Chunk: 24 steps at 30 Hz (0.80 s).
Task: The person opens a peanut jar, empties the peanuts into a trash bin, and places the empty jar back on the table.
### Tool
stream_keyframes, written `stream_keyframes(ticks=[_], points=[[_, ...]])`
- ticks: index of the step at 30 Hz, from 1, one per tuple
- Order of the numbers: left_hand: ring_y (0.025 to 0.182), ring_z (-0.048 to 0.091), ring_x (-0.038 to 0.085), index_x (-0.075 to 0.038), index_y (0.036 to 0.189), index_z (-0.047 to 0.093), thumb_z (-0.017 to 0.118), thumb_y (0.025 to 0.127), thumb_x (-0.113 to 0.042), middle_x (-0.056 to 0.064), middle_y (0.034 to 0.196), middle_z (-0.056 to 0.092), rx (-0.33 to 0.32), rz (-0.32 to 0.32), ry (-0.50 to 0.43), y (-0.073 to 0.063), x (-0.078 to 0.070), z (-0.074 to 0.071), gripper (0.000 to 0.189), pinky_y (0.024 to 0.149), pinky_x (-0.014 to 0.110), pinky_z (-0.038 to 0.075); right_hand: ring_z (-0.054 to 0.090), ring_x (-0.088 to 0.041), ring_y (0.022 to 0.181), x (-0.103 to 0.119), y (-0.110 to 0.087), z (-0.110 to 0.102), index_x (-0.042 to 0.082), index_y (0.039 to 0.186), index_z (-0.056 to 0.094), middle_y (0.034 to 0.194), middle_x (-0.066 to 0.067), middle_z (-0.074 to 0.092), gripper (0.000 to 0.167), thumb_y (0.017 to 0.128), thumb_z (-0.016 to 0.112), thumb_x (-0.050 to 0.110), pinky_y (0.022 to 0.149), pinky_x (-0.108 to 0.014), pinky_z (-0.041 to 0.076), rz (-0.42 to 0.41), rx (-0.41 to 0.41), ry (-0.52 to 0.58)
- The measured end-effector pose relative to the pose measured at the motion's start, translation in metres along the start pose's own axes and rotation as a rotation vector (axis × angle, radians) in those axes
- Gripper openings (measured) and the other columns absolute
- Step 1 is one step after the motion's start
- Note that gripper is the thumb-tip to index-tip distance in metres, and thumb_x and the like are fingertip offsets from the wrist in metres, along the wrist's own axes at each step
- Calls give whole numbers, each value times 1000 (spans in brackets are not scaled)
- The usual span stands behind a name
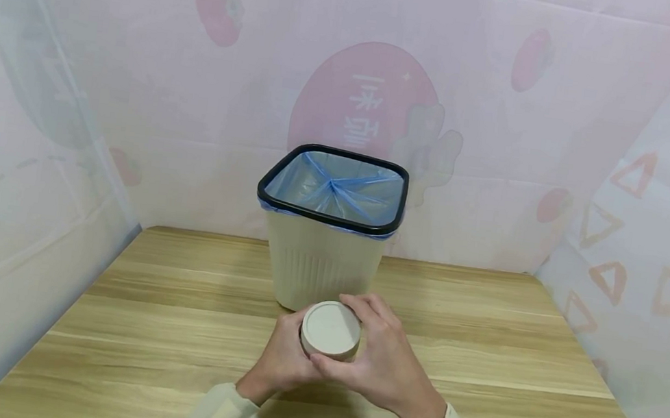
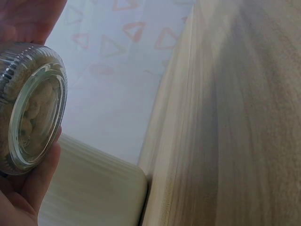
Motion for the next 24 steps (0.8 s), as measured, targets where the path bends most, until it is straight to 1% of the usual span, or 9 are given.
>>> stream_keyframes(ticks=[6,11,20,24], points=[[103,74,14,-5,127,69,94,70,-16,11,114,78,2,10,13,-1,-1,0,64,89,33,62,66,-10,108,2,1,-1,6,137,65,124,3,67,78,73,95,41,91,-30,60,-18,34,6],[103,74,15,-5,127,68,94,69,-16,11,114,78,6,9,2,0,-2,1,64,89,33,62,66,-11,111,2,0,-1,6,139,64,128,2,67,78,76,94,40,92,-31,60,-20,57,23],[104,74,14,-7,129,68,94,71,-16,9,116,78,17,-14,-25,0,-1,2,64,90,33,62,66,-11,114,3,0,-3,8,141,63,130,2,67,77,76,93,38,94,-32,60,-27,61,40],[104,74,14,-7,129,68,94,71,-18,8,116,78,19,-9,-30,0,-2,3,65,89,34,62,66,-11,115,4,1,-4,8,142,62,132,2,67,78,76,93,38,94,-32,60,-26,63,42]])
Point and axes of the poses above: each hand's wrist, its own y-axis towards the middle knuckle, its own z-axis out of the palm, x = y × z, the point moved 10 cm from there along y, towards the middle knuckle
